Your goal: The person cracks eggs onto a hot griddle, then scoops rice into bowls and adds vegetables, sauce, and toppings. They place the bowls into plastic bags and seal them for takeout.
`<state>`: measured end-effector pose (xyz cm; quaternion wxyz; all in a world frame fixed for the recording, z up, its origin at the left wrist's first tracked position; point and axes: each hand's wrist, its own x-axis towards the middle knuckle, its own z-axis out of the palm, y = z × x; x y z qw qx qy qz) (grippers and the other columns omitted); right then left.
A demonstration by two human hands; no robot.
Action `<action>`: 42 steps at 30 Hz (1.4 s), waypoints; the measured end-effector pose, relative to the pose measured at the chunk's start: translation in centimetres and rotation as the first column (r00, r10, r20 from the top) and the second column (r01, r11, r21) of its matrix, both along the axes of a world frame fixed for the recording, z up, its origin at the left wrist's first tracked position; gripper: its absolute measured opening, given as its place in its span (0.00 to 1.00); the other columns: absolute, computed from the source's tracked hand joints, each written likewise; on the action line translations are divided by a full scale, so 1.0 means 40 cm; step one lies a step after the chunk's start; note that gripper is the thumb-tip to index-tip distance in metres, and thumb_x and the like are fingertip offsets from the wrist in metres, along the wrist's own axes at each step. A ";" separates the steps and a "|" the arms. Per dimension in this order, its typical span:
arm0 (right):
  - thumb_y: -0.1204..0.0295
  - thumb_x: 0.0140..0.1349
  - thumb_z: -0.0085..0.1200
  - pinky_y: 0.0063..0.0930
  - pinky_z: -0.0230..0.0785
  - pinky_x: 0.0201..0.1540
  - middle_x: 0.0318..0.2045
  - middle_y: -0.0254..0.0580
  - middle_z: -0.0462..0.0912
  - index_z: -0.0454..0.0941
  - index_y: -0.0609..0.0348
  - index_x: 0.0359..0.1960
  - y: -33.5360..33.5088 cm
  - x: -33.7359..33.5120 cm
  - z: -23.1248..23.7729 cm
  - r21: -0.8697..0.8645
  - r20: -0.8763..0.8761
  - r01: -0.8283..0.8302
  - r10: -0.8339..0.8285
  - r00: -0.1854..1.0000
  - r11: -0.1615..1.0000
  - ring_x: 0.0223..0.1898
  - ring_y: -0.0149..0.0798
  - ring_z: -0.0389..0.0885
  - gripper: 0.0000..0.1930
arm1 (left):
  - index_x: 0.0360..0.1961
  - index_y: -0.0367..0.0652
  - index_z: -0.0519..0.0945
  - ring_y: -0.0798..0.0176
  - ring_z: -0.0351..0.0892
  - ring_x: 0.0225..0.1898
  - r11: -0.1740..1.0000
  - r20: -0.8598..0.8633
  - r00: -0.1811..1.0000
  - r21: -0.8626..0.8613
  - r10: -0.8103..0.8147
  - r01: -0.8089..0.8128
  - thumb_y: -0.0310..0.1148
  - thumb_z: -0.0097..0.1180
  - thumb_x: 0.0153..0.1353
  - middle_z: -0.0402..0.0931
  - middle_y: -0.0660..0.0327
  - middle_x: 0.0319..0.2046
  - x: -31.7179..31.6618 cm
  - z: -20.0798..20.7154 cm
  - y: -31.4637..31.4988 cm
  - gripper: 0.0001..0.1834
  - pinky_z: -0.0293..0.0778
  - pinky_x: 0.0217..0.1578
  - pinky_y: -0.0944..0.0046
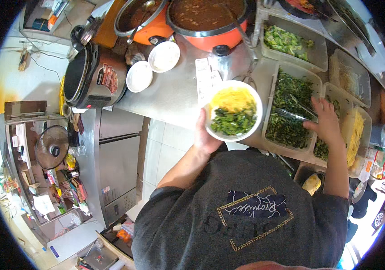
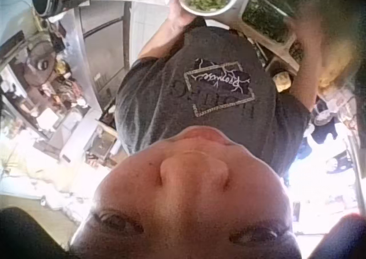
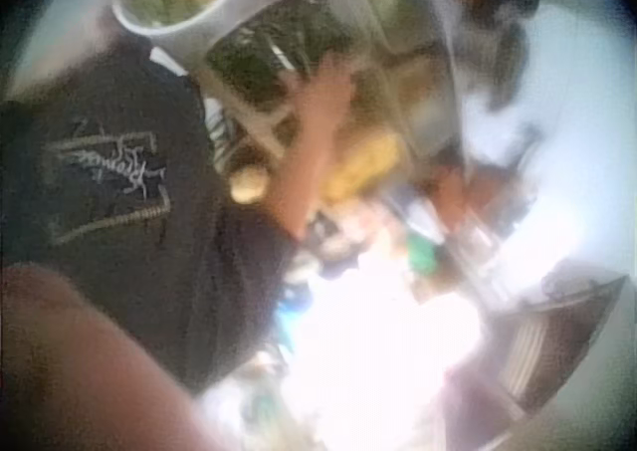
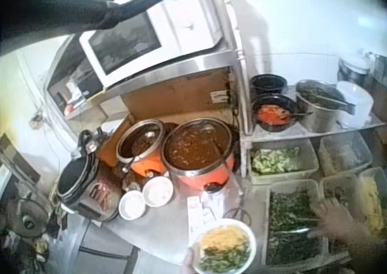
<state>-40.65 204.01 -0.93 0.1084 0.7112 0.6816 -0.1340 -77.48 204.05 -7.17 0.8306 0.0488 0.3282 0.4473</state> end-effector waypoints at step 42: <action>0.72 0.64 0.48 0.14 0.52 0.12 0.26 0.29 0.74 0.66 0.62 0.59 0.538 -0.365 0.335 -0.363 -0.810 0.335 -0.472 0.348 0.870 0.13 0.19 0.61 0.21 | 0.67 0.49 0.56 0.54 0.55 0.66 0.982 -0.084 0.990 0.160 0.111 -0.096 0.61 0.38 0.64 0.57 0.59 0.65 -0.401 0.156 0.442 0.37 0.52 0.64 0.50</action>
